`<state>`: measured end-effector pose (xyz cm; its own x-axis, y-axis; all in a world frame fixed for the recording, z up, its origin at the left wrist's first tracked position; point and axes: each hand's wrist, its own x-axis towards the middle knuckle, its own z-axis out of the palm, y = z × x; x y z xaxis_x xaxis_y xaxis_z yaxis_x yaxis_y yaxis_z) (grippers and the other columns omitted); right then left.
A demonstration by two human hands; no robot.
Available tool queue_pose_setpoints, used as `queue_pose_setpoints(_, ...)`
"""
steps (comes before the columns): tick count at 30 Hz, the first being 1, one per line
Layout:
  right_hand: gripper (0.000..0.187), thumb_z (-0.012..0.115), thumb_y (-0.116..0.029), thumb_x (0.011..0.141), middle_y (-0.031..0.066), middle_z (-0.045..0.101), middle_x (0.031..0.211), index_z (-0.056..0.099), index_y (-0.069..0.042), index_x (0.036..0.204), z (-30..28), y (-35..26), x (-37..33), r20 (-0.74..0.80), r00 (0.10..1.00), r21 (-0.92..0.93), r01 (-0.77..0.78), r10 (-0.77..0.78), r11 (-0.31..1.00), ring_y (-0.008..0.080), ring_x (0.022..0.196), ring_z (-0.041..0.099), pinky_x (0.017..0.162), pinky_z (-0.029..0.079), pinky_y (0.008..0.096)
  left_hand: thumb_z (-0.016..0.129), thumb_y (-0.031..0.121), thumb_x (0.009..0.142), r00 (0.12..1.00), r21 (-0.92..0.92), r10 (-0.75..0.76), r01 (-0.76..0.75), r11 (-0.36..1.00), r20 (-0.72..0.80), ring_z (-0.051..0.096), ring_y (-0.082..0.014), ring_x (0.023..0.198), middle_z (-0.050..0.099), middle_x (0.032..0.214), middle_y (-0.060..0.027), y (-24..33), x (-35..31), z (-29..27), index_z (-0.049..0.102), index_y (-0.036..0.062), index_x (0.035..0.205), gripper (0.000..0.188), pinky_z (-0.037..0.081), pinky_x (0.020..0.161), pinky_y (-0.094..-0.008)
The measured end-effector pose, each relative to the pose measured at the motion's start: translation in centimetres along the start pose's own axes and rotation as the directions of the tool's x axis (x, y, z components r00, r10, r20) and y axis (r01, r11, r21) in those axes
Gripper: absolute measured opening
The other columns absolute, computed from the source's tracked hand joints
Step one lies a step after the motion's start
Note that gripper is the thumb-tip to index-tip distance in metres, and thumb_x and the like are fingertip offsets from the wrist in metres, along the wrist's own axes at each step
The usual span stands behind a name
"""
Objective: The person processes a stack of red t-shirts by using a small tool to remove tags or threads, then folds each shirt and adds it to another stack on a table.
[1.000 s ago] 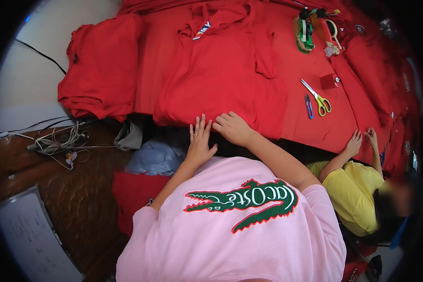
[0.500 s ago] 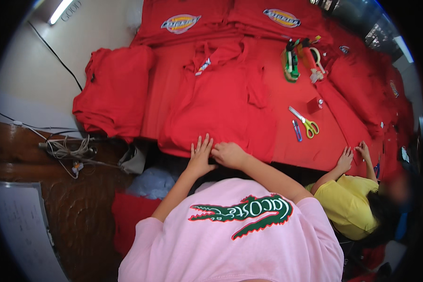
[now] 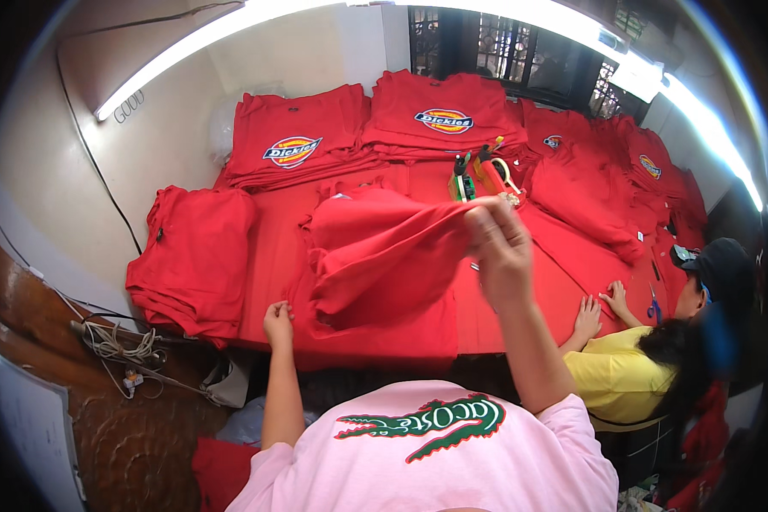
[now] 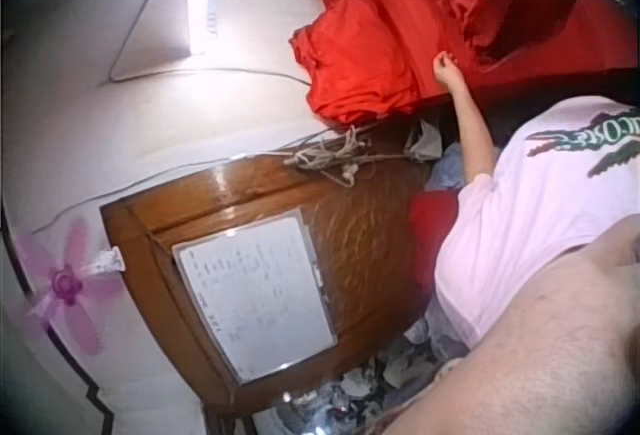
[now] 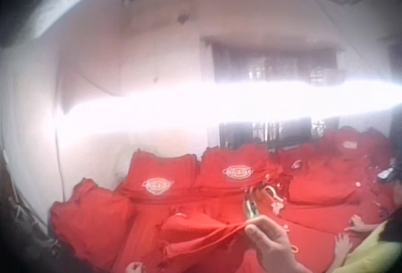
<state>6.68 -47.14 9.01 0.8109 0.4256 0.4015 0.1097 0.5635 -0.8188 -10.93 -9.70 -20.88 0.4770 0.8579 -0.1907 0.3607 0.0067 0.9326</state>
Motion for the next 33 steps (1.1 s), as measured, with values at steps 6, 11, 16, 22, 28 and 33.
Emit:
queue_pose_setpoints(6,0.015,0.068,-0.014,0.102,-0.0008,0.066,0.090,0.070,0.001,0.099,0.4,-1.5,-0.7,0.100,0.994,-0.471,0.010,0.043,0.882,0.0043,0.085,0.058,0.076,0.048,0.0244,0.069,0.010,0.097,0.618,-0.677,0.639,-0.223,0.702,0.458,0.064,-0.0196,0.120,0.064,0.133,-0.0121,19.2,-13.2,4.8,0.054,0.0065,0.140,0.046,0.050,0.104,-0.0336)
queue_pose_setpoints(11,0.011,0.065,-0.010,0.104,-0.0034,0.062,0.088,0.066,0.001,0.105,5.0,3.8,-2.8,0.299,0.951,-0.477,0.075,0.081,0.876,0.0018,0.080,0.054,0.068,0.046,0.0214,0.070,0.001,0.085,0.575,-0.288,0.665,-0.613,0.736,0.476,0.069,-0.0306,0.111,0.070,0.117,-0.0162,21.4,-16.4,10.6,0.063,0.0019,0.124,0.040,0.054,0.096,-0.0401)
queue_pose_setpoints(16,0.009,0.064,-0.012,0.104,-0.0073,0.059,0.080,0.068,-0.007,0.097,1.5,-3.9,-1.5,0.030,0.999,-0.218,0.041,-0.036,0.975,-0.0008,0.067,0.047,0.059,0.036,0.0186,0.054,-0.010,0.083,0.634,0.388,0.766,-0.736,0.555,0.106,0.069,-0.0385,0.109,0.071,0.117,-0.0185,12.5,-8.0,6.8,0.066,0.0057,0.123,0.044,0.054,0.094,-0.0468)
queue_pose_setpoints(22,0.007,0.063,-0.011,0.104,-0.0049,0.061,0.083,0.065,-0.006,0.108,-6.4,-6.3,-4.5,-0.109,0.989,-0.174,0.076,-0.095,0.982,0.0014,0.066,0.054,0.054,0.045,0.0198,0.073,0.020,0.089,0.991,0.208,-0.084,0.062,0.976,0.100,0.071,-0.0425,0.105,0.075,0.114,-0.0190,3.6,-0.9,-8.6,0.072,0.0052,0.116,0.031,0.057,0.085,-0.0502)
queue_pose_setpoints(28,0.005,0.060,-0.010,0.105,-0.0043,0.060,0.082,0.062,-0.006,0.105,-9.6,-9.7,-6.6,0.017,0.927,-0.528,0.326,-0.375,0.784,0.0032,0.065,0.054,0.053,0.046,0.0207,0.056,0.036,0.103,0.892,-0.872,0.412,-0.042,0.488,0.187,0.061,-0.0333,0.129,0.064,0.137,-0.0156,16.1,-7.3,-17.0,0.059,0.0023,0.138,0.049,0.052,0.107,-0.0538)
queue_pose_setpoints(33,0.010,0.062,-0.009,0.099,0.0002,0.055,0.077,0.060,-0.004,0.107,-8.5,-20.3,-6.9,0.320,0.918,0.247,0.158,-0.235,0.956,0.0118,0.062,0.055,0.060,0.052,0.0276,0.063,0.026,0.098,0.736,-0.881,0.670,-0.377,0.285,-0.098,0.062,-0.0284,0.127,0.068,0.131,-0.0142,27.9,-12.3,-23.0,0.060,0.0005,0.136,0.045,0.052,0.106,-0.0445)
